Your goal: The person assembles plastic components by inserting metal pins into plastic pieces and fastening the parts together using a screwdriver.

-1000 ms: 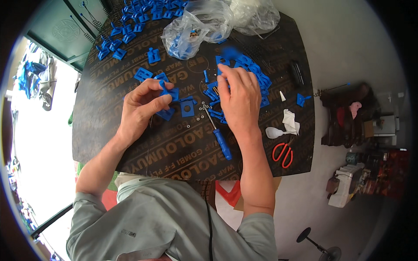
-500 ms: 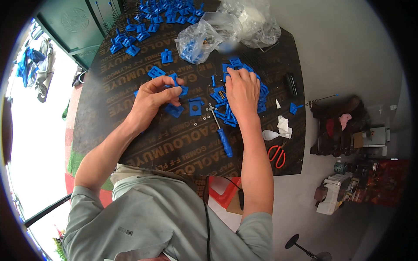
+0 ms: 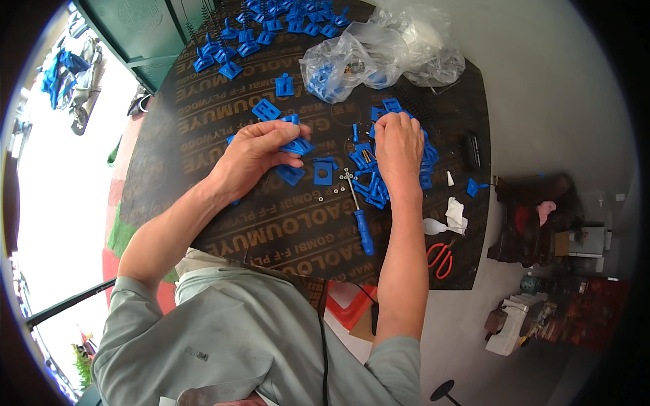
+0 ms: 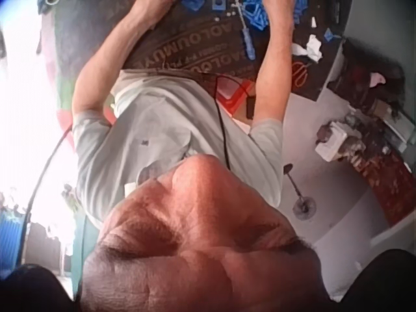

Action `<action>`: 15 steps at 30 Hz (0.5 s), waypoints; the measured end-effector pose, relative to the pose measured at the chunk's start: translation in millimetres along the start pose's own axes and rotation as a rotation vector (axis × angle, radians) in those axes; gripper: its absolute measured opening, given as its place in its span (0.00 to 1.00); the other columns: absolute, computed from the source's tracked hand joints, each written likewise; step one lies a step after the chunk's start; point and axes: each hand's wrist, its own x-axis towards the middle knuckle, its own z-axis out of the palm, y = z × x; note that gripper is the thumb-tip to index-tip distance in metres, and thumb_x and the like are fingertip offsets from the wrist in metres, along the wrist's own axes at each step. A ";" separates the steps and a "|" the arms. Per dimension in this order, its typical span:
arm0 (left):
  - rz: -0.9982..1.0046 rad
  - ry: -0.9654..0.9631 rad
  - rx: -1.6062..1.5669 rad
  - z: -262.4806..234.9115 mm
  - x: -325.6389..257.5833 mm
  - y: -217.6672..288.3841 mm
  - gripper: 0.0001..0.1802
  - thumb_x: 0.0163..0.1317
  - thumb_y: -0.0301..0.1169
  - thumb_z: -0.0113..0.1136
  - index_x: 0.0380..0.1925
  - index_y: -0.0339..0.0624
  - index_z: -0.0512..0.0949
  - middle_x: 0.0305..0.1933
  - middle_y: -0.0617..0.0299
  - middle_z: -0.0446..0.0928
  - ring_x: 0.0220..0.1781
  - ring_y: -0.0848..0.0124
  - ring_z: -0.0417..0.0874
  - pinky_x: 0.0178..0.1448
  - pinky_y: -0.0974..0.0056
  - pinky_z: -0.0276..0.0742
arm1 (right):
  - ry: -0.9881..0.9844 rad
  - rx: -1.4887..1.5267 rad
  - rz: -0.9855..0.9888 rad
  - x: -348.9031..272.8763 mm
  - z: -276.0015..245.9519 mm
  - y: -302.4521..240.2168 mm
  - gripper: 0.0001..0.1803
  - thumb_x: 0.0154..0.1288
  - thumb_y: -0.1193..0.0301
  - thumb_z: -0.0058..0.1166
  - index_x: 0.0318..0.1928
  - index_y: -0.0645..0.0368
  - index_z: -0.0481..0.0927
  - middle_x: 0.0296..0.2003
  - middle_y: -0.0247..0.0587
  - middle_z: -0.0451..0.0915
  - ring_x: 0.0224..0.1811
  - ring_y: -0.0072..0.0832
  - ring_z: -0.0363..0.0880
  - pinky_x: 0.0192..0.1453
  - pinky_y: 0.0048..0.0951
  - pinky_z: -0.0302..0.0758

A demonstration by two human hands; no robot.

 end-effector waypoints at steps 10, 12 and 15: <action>0.003 0.045 -0.054 3.8 1.5 -0.9 0.12 0.77 0.33 0.69 0.51 0.37 0.86 0.60 0.57 0.86 0.54 0.68 0.90 0.59 0.61 0.93 | 0.031 0.670 -0.002 -23.2 -58.2 -81.0 0.06 0.70 0.77 0.68 0.45 0.59 0.86 0.40 0.40 0.86 0.42 0.37 0.85 0.48 0.38 0.80; 0.012 0.047 -0.072 -4.6 -2.5 -1.6 0.11 0.76 0.34 0.70 0.50 0.38 0.85 0.59 0.58 0.86 0.54 0.68 0.90 0.60 0.61 0.93 | 0.042 0.696 -0.125 -25.2 -60.0 -104.6 0.08 0.66 0.80 0.71 0.45 0.59 0.88 0.41 0.39 0.87 0.42 0.37 0.86 0.47 0.35 0.81; 0.013 0.055 -0.056 -2.8 -0.1 -2.8 0.11 0.75 0.34 0.71 0.48 0.39 0.84 0.56 0.60 0.86 0.54 0.69 0.90 0.59 0.61 0.93 | 0.068 0.688 -0.191 -29.5 -53.5 -108.5 0.09 0.66 0.79 0.72 0.45 0.58 0.88 0.40 0.38 0.87 0.42 0.36 0.86 0.45 0.36 0.81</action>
